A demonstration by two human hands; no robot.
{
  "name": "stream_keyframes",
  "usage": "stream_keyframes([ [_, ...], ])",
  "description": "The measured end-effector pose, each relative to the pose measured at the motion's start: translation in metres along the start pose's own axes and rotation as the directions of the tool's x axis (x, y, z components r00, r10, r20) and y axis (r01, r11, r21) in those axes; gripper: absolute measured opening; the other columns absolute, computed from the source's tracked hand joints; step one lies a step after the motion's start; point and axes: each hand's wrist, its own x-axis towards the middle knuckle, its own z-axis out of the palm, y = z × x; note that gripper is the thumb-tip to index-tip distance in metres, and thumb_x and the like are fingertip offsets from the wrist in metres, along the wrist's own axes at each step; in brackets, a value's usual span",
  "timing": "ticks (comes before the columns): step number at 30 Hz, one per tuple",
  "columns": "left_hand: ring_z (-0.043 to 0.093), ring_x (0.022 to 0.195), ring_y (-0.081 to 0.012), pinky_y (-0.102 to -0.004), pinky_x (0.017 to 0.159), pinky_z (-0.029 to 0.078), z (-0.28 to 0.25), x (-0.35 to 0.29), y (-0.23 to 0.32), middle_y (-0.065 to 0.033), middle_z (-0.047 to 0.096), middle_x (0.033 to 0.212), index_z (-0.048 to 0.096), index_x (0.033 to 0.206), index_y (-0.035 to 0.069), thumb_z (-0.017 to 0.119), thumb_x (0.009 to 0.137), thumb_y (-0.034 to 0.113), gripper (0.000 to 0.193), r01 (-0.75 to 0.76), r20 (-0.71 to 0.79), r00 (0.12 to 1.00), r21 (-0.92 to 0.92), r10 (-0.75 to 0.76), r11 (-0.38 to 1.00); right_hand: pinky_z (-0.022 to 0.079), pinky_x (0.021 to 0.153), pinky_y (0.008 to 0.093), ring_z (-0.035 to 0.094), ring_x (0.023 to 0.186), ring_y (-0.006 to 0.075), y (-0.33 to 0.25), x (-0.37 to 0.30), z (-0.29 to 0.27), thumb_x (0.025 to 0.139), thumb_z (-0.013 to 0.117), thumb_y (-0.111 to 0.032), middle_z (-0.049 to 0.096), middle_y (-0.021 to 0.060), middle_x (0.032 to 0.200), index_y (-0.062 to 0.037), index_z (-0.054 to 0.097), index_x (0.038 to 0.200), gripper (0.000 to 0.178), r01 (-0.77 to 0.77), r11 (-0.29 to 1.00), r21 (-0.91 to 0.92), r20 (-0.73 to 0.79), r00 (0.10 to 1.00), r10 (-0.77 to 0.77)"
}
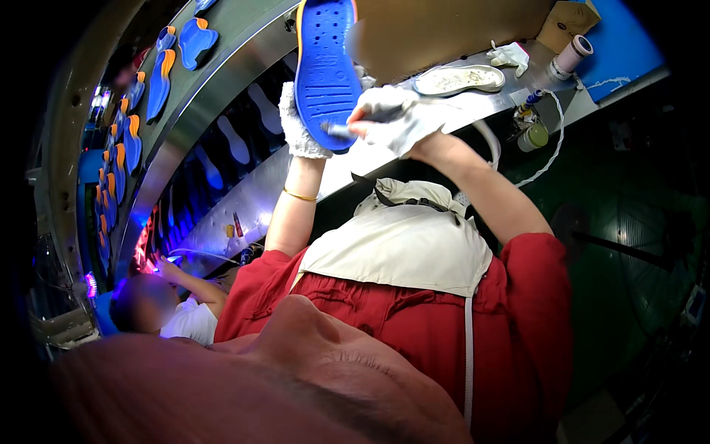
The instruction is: The person applies adhesive to the inner surface of blue shoe soles using a brush tool, picking up each sole from a rack and returning it after coating.
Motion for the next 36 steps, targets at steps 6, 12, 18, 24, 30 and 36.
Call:
stream_keyframes([
  [6, 0.056, 0.106, -0.0352, -0.0444, 0.096, 0.044, -0.005, -0.009, -0.001, -0.0203, 0.053, 0.123, 0.046, 0.128, 0.002, 0.044, 0.085, 0.052, 0.066, -0.051, -0.132, 0.990, 0.008, 0.051, 0.999, 0.045, 0.053, 0.0235, 0.056, 0.057, 0.0111, -0.023, 0.005, 0.005, 0.079, 0.068, -0.009, 0.062, 0.0063, 0.068, 0.0007, 0.063, 0.081, 0.011, -0.337, 0.921, 0.196, 0.142, 0.939, 0.314],
  [12, 0.058, 0.102, -0.0337, -0.0435, 0.094, 0.045, -0.008, -0.013, -0.004, -0.0210, 0.056, 0.119, 0.047, 0.125, -0.002, 0.044, 0.084, 0.050, 0.066, -0.126, -0.223, 0.962, 0.144, 0.157, 0.981, 0.048, 0.061, 0.0266, 0.060, 0.068, 0.0132, -0.022, 0.005, 0.017, 0.074, 0.071, -0.007, 0.063, 0.0056, 0.075, -0.0022, 0.065, 0.081, 0.010, 0.257, 0.929, -0.265, 0.076, 0.966, -0.246],
  [18, 0.055, 0.107, -0.0315, -0.0434, 0.095, 0.044, 0.011, -0.030, -0.008, -0.0201, 0.051, 0.125, 0.038, 0.132, -0.002, 0.042, 0.086, 0.053, 0.071, -0.041, 0.015, 0.999, -0.052, 0.042, 0.998, 0.047, 0.057, 0.0229, 0.058, 0.062, 0.0106, -0.019, 0.054, -0.027, 0.077, 0.071, -0.015, 0.064, 0.0051, 0.072, -0.0027, 0.069, 0.083, 0.014, -0.069, 0.993, -0.098, -0.022, 0.997, 0.068],
  [24, 0.058, 0.106, -0.0330, -0.0455, 0.091, 0.048, 0.004, -0.039, -0.008, -0.0205, 0.052, 0.125, 0.040, 0.133, 0.001, 0.044, 0.085, 0.053, 0.071, 0.038, -0.055, 0.998, 0.107, -0.032, 0.993, 0.047, 0.060, 0.0201, 0.060, 0.065, 0.0096, -0.030, 0.099, -0.068, 0.081, 0.068, -0.012, 0.065, 0.0050, 0.078, -0.0026, 0.066, 0.092, 0.015, -0.084, 0.971, -0.222, -0.342, 0.940, 0.003],
  [30, 0.058, 0.105, -0.0326, -0.0444, 0.091, 0.048, -0.003, -0.041, 0.006, -0.0197, 0.053, 0.124, 0.040, 0.133, 0.002, 0.045, 0.086, 0.050, 0.068, -0.099, -0.144, 0.979, 0.282, 0.144, 0.954, 0.051, 0.062, 0.0246, 0.061, 0.069, 0.0115, -0.003, 0.049, -0.025, 0.076, 0.068, 0.002, 0.065, 0.0092, 0.087, -0.0021, 0.065, 0.091, 0.016, 0.172, 0.976, -0.130, 0.047, 0.985, -0.167],
  [36, 0.060, 0.101, -0.0332, -0.0442, 0.088, 0.050, -0.002, -0.029, 0.020, -0.0198, 0.055, 0.119, 0.039, 0.133, 0.002, 0.044, 0.088, 0.050, 0.066, -0.084, -0.134, 0.981, 0.346, 0.137, 0.935, 0.048, 0.074, 0.0276, 0.059, 0.083, 0.0173, -0.034, 0.059, -0.029, 0.073, 0.066, 0.005, 0.063, 0.0075, 0.092, -0.0028, 0.064, 0.086, 0.015, 0.446, 0.843, -0.303, 0.070, 0.892, -0.447],
])
